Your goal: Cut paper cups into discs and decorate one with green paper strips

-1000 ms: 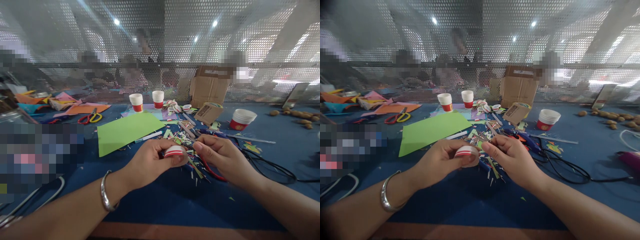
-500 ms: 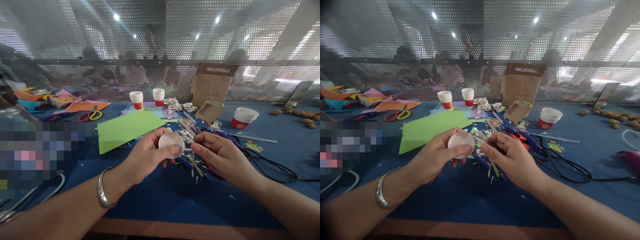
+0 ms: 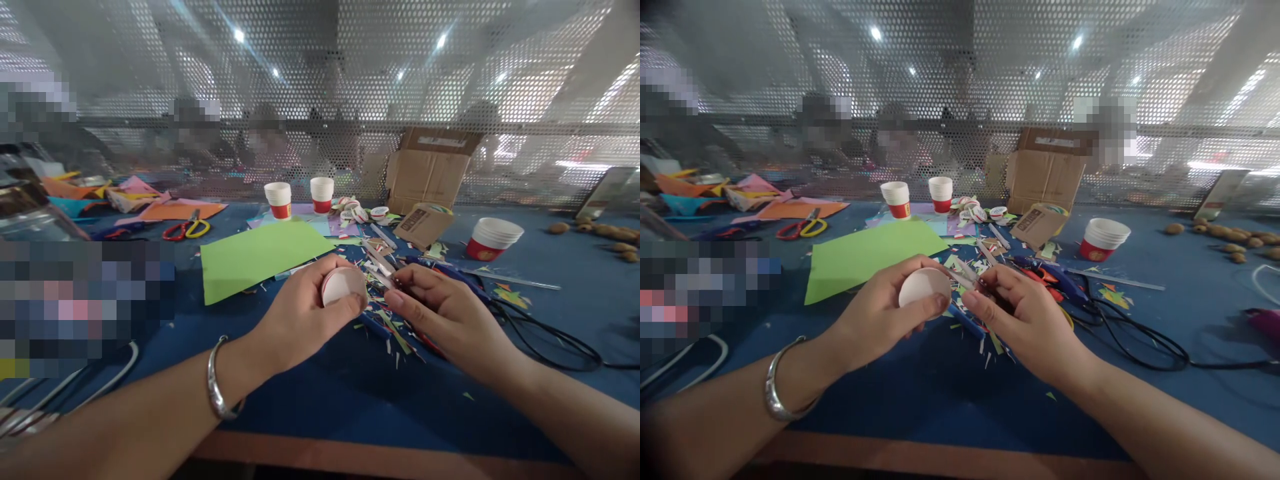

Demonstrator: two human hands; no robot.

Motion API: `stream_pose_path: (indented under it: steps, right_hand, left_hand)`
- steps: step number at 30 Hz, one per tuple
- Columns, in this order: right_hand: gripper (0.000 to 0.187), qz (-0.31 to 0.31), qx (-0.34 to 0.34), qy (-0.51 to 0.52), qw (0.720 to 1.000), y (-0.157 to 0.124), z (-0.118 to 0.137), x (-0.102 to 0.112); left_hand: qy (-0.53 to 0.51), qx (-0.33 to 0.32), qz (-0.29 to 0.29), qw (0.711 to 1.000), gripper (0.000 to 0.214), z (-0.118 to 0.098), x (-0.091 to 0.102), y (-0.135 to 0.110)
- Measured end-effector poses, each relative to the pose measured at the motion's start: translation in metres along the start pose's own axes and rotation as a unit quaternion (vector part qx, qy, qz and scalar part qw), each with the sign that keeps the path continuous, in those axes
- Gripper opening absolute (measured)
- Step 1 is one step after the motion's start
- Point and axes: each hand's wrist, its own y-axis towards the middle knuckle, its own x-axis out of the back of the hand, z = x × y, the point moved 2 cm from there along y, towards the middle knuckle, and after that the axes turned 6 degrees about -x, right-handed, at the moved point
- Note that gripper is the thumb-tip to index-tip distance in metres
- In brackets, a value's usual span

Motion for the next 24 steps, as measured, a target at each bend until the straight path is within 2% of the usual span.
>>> stream_pose_path:
  steps: [5,9,16,20,24]
  right_hand:
    - [0.033,-0.011,0.017,0.006,1.0,0.0,0.002,-0.001]
    - [0.029,-0.001,0.014,0.059,0.998,0.002,0.002,-0.002]
    - [0.023,0.036,-0.001,0.129,0.991,0.006,-0.005,-0.006]
    - [0.022,0.053,-0.013,0.128,0.99,0.005,-0.006,-0.009]
    - [0.02,0.062,-0.022,0.112,0.992,0.004,-0.009,-0.011]
  left_hand:
    - [-0.084,0.036,-0.016,0.996,0.026,0.005,-0.001,0.003]
    - [-0.104,0.07,0.031,0.992,0.03,0.008,-0.004,0.003]
    - [-0.04,0.045,0.069,0.996,0.028,0.007,-0.006,-0.001]
    - [0.018,0.017,0.083,0.996,0.022,0.007,-0.007,-0.002]
    - [0.035,0.02,0.086,0.995,0.02,0.007,-0.008,-0.002]
